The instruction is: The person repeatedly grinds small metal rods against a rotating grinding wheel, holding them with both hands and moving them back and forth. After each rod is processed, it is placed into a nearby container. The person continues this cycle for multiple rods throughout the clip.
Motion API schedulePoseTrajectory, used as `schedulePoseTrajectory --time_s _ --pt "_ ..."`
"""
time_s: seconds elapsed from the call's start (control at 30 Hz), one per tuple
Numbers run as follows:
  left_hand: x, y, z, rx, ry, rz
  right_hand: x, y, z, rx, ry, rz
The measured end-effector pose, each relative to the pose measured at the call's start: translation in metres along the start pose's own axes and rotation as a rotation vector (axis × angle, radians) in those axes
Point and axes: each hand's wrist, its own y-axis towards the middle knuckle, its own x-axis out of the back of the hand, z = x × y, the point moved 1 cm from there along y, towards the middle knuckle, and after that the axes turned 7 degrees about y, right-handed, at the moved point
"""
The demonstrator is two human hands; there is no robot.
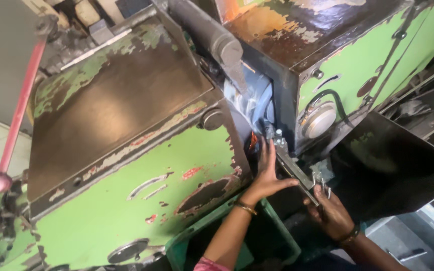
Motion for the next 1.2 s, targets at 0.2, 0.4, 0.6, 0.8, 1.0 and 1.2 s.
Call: schedulePoseTrajectory --time_s 0.2,0.4,0.6,0.8,1.0,1.2 --pt "-0.001 -0.006 0.006 -0.030 -0.083 -0.124 0.009 0.011 -0.001 -0.091 0.155 -0.152" --pt "0.002 -0.002 0.001 0.042 -0.123 -0.086 0.038 0.028 -0.017 -0.084 0.284 -0.089" --pt "0.002 0.001 -0.005 0.080 0.023 0.064 0.044 0.035 -0.022 -0.083 0.353 -0.236" --pt "0.006 -0.003 -0.003 0.130 -0.135 0.058 0.044 0.036 -0.023 -0.041 0.343 -0.151" --pt "0.006 -0.001 -0.001 -0.104 -0.145 -0.157 0.029 0.019 -0.018 0.059 0.430 0.151" --pt "0.005 -0.003 0.002 -0.102 -0.123 -0.103 0.000 -0.013 0.001 0.172 0.147 0.353"
